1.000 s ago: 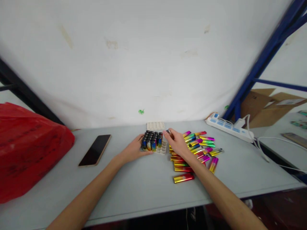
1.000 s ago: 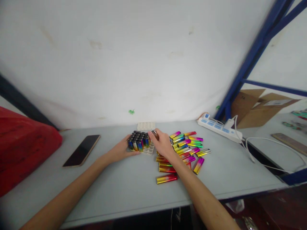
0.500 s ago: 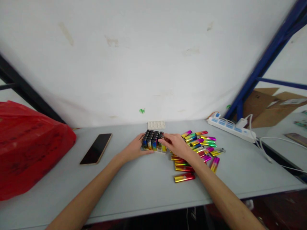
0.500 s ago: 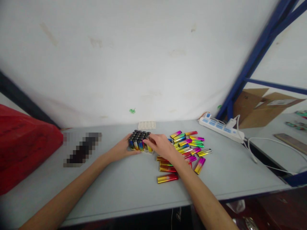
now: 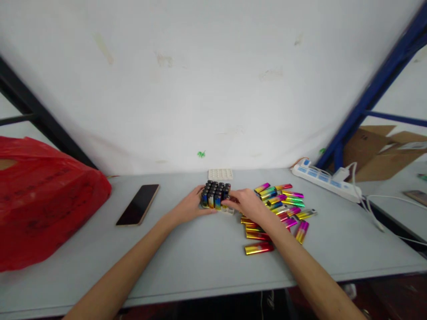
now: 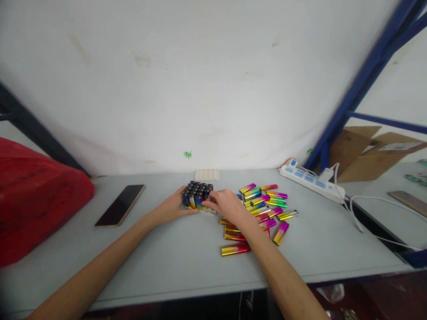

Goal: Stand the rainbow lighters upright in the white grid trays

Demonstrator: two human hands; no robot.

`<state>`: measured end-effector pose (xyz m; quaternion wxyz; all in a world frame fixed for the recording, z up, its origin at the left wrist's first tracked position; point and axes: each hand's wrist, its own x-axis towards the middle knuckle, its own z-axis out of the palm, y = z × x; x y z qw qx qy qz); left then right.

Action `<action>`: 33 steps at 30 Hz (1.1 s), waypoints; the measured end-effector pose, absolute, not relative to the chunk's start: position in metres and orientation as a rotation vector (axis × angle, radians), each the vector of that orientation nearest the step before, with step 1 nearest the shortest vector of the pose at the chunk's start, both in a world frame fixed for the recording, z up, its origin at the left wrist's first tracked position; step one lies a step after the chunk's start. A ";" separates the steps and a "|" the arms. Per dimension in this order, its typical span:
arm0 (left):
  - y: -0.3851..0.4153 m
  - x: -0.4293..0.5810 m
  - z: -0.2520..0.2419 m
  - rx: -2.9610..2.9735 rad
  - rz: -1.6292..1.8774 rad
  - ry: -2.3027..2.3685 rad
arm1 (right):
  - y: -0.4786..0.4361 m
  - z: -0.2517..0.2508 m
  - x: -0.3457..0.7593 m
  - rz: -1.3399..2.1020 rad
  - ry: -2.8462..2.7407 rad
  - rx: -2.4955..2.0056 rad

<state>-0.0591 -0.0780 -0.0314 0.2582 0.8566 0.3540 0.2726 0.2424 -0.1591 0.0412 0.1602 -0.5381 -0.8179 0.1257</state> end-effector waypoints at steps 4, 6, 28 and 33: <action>-0.079 -0.060 -0.030 2.320 0.716 0.962 | -0.163 0.045 0.238 0.274 -2.367 -1.723; -0.079 -0.060 -0.029 2.311 0.714 0.976 | -0.163 0.047 0.244 0.272 -2.365 -1.729; -0.077 -0.059 -0.027 2.305 0.682 1.023 | -0.151 0.037 0.346 0.257 -1.661 -2.498; -0.077 -0.060 -0.027 2.335 0.668 1.033 | -0.150 0.036 0.344 0.268 -1.725 -2.453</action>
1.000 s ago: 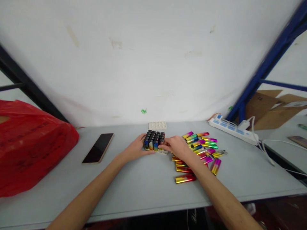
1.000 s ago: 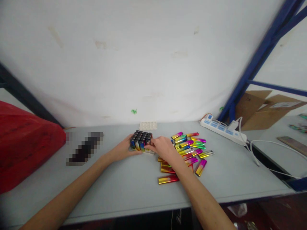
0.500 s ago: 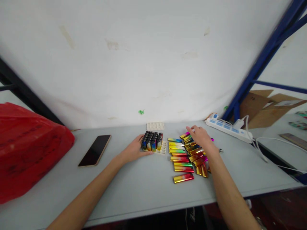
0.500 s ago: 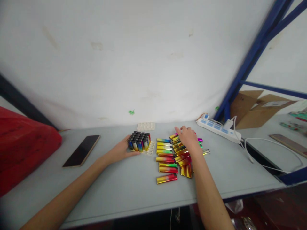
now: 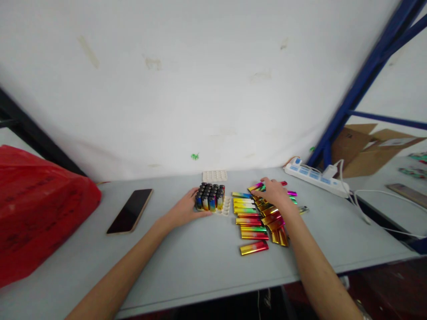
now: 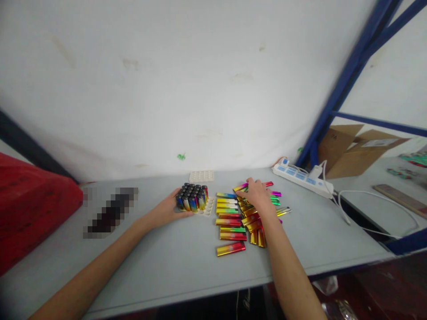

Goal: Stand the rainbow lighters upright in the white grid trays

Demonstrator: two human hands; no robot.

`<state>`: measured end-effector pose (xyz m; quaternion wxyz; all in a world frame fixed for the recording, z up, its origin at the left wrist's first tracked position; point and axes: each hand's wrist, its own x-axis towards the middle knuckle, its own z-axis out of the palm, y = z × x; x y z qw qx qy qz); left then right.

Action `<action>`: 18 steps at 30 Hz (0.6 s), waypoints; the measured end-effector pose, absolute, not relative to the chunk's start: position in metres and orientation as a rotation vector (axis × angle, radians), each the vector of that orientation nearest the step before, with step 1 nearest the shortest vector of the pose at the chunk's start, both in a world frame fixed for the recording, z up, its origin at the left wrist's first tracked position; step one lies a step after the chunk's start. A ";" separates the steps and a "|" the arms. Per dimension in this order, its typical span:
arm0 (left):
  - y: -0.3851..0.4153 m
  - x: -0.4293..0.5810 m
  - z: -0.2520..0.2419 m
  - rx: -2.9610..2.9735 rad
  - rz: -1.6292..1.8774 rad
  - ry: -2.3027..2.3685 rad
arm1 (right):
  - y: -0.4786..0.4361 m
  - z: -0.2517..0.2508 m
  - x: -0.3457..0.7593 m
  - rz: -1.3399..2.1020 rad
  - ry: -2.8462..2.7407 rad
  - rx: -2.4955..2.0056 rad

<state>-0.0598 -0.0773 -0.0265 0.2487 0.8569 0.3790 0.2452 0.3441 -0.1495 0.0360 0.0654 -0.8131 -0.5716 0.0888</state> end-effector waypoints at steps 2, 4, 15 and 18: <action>-0.076 -0.060 -0.027 2.337 0.651 1.030 | -0.149 0.035 0.343 0.208 -1.707 -2.434; -0.075 -0.060 -0.028 2.330 0.630 1.030 | -0.148 0.033 0.340 0.147 -1.683 -2.436; -0.076 -0.059 -0.029 2.313 0.702 0.981 | -0.136 0.025 0.320 0.094 -1.676 -2.248; -0.075 -0.059 -0.030 2.308 0.710 0.994 | -0.130 0.021 0.323 0.216 -1.700 -1.946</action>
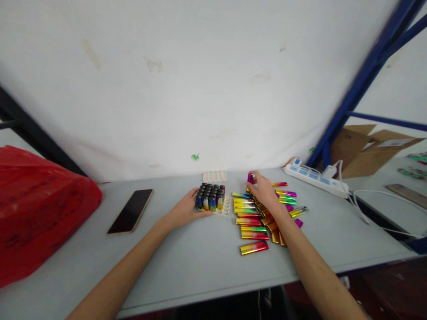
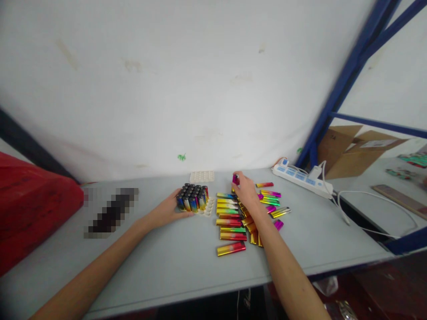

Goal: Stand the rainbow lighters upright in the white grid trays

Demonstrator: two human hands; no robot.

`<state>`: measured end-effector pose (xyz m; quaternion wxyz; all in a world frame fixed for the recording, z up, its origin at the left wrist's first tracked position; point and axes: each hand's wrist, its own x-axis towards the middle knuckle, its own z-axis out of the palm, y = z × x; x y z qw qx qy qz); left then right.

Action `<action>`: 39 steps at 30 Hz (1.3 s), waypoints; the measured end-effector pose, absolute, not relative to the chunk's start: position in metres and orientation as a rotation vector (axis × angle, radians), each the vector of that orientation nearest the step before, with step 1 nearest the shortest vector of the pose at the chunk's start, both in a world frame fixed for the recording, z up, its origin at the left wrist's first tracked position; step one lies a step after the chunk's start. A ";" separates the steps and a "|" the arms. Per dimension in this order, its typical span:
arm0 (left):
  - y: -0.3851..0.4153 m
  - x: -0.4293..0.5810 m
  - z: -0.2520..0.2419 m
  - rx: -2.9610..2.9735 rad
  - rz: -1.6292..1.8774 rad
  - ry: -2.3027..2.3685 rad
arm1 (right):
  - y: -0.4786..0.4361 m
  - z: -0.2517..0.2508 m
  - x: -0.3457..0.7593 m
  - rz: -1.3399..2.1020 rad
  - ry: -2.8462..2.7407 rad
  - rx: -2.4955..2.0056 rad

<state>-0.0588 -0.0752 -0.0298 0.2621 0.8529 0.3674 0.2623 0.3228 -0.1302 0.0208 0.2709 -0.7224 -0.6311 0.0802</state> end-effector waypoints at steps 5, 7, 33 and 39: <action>-0.075 -0.059 -0.030 2.308 0.710 1.003 | -0.125 0.012 0.316 0.449 -1.596 -1.421; -0.076 -0.059 -0.030 2.298 0.711 1.009 | -0.124 0.010 0.308 0.559 -1.517 -1.310; -0.079 -0.059 -0.026 2.293 0.696 0.988 | -0.146 0.021 0.242 1.266 -1.220 -1.224; -0.078 -0.061 -0.027 2.303 0.664 0.997 | -0.144 0.023 0.248 1.214 -1.124 -1.239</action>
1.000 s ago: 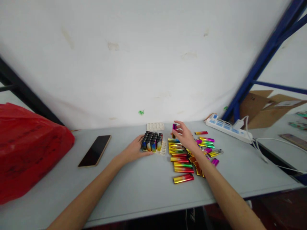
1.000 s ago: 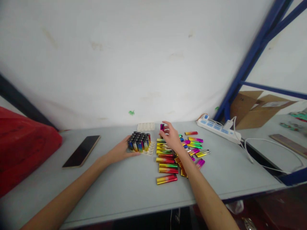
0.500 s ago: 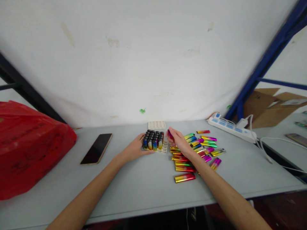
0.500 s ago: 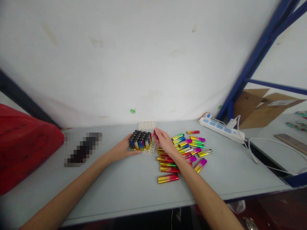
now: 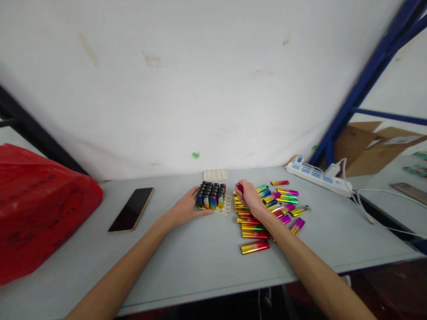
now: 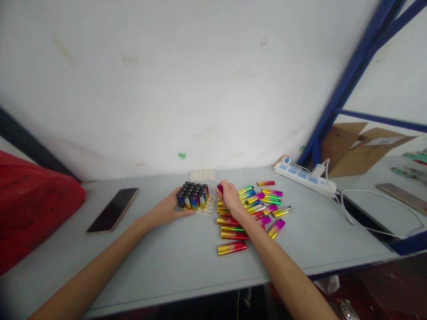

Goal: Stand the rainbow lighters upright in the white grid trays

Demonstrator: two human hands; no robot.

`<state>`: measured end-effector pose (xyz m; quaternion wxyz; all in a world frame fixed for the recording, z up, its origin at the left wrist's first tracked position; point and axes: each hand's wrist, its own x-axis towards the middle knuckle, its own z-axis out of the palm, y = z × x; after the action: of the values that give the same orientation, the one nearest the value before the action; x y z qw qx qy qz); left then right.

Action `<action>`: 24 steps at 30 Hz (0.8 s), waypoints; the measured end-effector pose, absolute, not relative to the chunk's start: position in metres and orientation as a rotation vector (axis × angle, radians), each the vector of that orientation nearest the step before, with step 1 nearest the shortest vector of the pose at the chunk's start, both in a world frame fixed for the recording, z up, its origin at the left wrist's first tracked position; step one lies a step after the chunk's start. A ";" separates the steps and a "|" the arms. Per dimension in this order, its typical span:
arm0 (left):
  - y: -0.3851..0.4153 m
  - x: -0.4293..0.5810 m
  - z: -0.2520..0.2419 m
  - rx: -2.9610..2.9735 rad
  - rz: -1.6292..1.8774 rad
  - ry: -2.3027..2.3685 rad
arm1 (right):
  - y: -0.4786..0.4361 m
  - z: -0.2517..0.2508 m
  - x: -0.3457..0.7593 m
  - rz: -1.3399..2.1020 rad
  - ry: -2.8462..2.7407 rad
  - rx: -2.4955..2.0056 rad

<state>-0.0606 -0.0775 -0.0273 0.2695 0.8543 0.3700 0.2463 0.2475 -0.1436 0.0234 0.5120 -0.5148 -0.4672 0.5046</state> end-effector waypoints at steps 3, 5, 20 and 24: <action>-0.077 -0.060 -0.028 2.305 0.666 0.993 | -0.140 0.023 0.250 1.241 -1.105 -1.227; -0.077 -0.060 -0.028 2.309 0.675 0.990 | -0.138 0.023 0.251 1.238 -1.126 -1.177; -0.078 -0.058 -0.028 2.335 0.715 0.964 | -0.152 0.036 0.269 0.648 -1.661 -1.059; -0.078 -0.059 -0.029 2.345 0.715 0.957 | -0.159 0.035 0.262 0.738 -1.745 -1.080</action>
<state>-0.0593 -0.0782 -0.0294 0.2520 0.8623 0.3520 0.2629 0.2617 -0.1586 0.0347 0.4621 -0.4391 -0.7097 0.2999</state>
